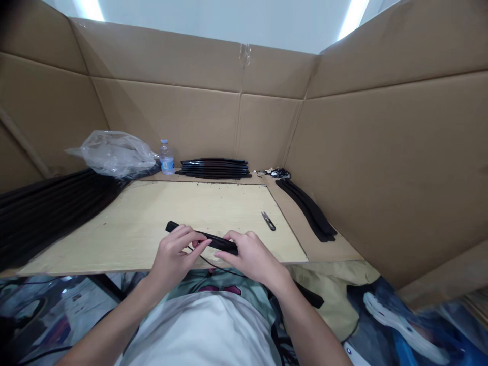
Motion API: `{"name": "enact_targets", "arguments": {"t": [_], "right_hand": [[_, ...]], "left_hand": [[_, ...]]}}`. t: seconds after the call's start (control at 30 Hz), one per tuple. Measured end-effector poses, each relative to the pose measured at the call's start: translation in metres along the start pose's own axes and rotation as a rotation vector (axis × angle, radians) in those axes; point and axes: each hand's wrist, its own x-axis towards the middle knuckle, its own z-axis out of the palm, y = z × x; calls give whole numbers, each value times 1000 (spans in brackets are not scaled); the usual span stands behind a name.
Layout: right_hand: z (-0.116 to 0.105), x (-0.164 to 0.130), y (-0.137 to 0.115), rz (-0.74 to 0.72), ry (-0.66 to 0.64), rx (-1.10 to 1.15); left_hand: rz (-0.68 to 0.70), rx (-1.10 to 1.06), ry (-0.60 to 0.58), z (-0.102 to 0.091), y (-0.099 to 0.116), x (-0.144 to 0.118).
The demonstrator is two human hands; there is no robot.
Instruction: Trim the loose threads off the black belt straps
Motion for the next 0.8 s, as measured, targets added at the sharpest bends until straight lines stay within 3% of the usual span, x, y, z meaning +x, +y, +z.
{"name": "enact_targets", "arguments": {"t": [0.8], "right_hand": [[-1,1,-6,-55,36,52]], "left_hand": [[75,63,-15,1,-2,-2]]}}
